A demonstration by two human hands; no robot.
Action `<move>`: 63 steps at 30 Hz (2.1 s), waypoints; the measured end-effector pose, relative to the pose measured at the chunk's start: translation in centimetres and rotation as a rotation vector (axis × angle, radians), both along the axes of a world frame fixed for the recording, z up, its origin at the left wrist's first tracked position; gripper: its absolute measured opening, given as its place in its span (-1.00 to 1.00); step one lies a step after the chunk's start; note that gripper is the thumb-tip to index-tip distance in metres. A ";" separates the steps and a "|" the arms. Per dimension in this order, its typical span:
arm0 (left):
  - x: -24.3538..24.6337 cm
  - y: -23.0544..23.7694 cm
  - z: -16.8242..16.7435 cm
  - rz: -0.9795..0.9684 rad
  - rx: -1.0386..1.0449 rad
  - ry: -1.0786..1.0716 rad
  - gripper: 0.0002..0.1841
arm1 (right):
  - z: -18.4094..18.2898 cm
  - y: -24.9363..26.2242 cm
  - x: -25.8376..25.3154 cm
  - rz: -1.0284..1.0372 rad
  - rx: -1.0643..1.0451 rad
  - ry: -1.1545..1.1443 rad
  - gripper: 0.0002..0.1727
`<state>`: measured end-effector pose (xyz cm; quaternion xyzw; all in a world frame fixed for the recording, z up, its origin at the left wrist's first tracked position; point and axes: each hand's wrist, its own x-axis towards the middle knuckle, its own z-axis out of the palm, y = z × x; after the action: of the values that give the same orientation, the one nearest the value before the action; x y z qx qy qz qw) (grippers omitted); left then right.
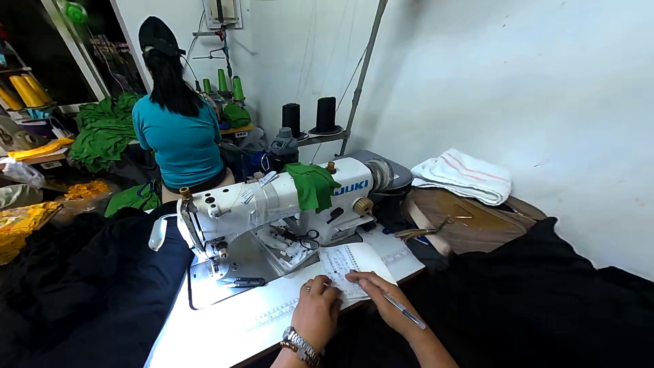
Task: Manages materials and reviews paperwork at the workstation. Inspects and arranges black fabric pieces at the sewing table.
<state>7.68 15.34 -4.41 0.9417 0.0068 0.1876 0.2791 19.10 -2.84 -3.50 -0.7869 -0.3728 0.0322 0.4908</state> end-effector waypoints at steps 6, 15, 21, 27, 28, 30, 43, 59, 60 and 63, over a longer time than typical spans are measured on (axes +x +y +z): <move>0.2 0.1 -0.8 -0.020 0.043 -0.046 -0.73 | 0.4 -0.1 0.0 -0.128 0.222 0.067 -0.39; 0.3 0.1 -1.4 -0.021 0.049 -0.117 -0.77 | 1.2 -0.5 0.4 -0.419 0.448 0.158 -0.61; 0.0 0.0 -0.8 0.008 -0.037 -0.098 -0.71 | 1.1 -0.5 0.0 -0.429 0.163 -0.171 -0.75; -0.3 0.1 -0.4 0.019 -0.076 -0.094 -0.67 | -0.4 2.3 -1.5 -0.302 -0.089 -0.397 -0.57; -0.3 0.1 -0.4 0.015 -0.079 -0.100 -0.68 | -0.5 2.6 -1.8 -0.299 -0.141 -0.378 -0.52; -0.4 0.1 -0.3 0.010 -0.099 -0.105 -0.70 | -0.7 3.0 -2.2 -0.297 -0.221 -0.316 -0.45; -0.1 -0.1 -0.6 0.014 -0.080 -0.139 -0.60 | -0.7 2.6 -1.4 -0.314 -0.212 -0.310 -0.64; -0.1 -1.1 1.2 0.009 0.175 0.222 -0.23 | 0.3 0.8 -1.1 -0.186 -0.303 -0.348 -0.60; -0.1 -1.1 1.2 0.009 0.172 0.219 -0.23 | 0.3 0.7 -1.0 -0.190 -0.272 -0.363 -0.62; 0.0 -0.8 1.6 -0.009 0.135 0.258 -0.23 | 1.1 1.0 -0.6 -0.282 -0.117 -0.408 -0.62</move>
<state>7.63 14.51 -2.80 0.9747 0.0259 0.0640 0.2126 18.48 -1.88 -2.41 -0.8485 -0.3480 -0.1745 0.3585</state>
